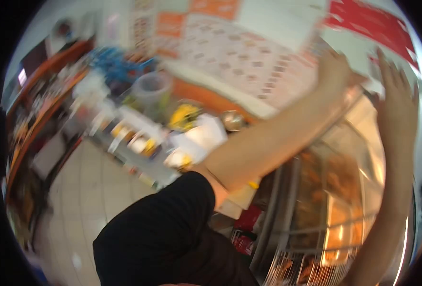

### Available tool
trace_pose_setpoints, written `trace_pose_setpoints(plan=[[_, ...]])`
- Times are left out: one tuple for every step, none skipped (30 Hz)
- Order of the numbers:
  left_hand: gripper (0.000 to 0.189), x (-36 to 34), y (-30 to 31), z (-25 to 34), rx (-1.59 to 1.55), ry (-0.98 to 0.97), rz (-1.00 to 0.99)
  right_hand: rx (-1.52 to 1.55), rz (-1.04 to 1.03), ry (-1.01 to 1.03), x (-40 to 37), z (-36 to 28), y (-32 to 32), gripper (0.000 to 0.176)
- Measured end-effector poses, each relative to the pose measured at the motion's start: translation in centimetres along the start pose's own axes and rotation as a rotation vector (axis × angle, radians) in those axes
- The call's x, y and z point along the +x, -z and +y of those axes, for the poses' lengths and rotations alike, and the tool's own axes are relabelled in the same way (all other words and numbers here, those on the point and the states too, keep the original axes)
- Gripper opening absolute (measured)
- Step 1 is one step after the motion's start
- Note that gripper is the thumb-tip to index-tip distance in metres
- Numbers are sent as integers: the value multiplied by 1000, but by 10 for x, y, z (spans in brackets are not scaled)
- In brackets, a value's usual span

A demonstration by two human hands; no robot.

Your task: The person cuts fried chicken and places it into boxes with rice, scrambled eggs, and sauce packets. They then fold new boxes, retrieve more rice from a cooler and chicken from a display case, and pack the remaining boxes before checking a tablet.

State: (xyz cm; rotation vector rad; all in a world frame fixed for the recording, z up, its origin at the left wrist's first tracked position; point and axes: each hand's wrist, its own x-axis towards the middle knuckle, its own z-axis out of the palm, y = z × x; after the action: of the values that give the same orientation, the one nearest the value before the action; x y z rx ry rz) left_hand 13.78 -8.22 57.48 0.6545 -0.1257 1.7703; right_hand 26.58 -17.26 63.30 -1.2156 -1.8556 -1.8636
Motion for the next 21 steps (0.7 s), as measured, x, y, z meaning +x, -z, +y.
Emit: trace_pose_setpoints(plan=[[19,-33,24,36,-8,33,24,296,-36,-24,17,-28,2,76],[23,-61,47,66,-18,-22,31,568,-95,-47,29,-55,6,73],[27,-84,64,95,-30,-65,24,614,-82,0,36,-82,11,73],[29,-107,90,130,-4,-120,-78,697,-104,-33,41,-110,20,66],[30,-127,122,164,24,-160,-188,770,-133,-76,41,-136,26,60],[35,-137,162,189,252,-398,-164,953,-125,-152,32,-149,0,53],[37,-134,211,216,505,-763,-65,1132,-116,-233,23,-165,-29,47],[36,-160,245,276,986,-799,192,1345,-209,-317,17,-191,-20,46],[55,-173,290,318,989,-752,392,1553,-314,-405,7,-219,-5,46],[67,-199,320,360,1164,-646,495,1760,-352,-540,-6,-258,16,46],[79,-227,341,403,1332,-527,601,1960,-398,-683,-20,-302,33,46],[99,-256,354,438,1327,-310,596,2014,-477,-777,-41,-345,34,56],[99,-284,385,471,1262,-112,479,2246,-627,-656,-52,-385,44,58],[84,-311,395,498,1126,-7,376,2323,-754,-654,-54,-426,69,57],[61,-341,390,525,1207,113,491,2141,-949,-453,-64,-464,71,59],[50,-370,404,543,1133,90,616,2227,-761,-515,-92,-524,69,60],[39,-395,422,561,1058,72,735,2531,-960,-526,-71,-552,113,58],[32,-414,429,584,1099,92,850,2531,-984,-555,-66,-580,126,58],[26,-430,434,604,1133,111,972,2681,-1159,-602,-64,-610,136,55],[26,-442,438,618,1135,136,984,2827,-1333,-656,-61,-633,146,53],[21,-449,443,634,1334,103,1141,2828,-1345,-693,-48,-650,159,53]])
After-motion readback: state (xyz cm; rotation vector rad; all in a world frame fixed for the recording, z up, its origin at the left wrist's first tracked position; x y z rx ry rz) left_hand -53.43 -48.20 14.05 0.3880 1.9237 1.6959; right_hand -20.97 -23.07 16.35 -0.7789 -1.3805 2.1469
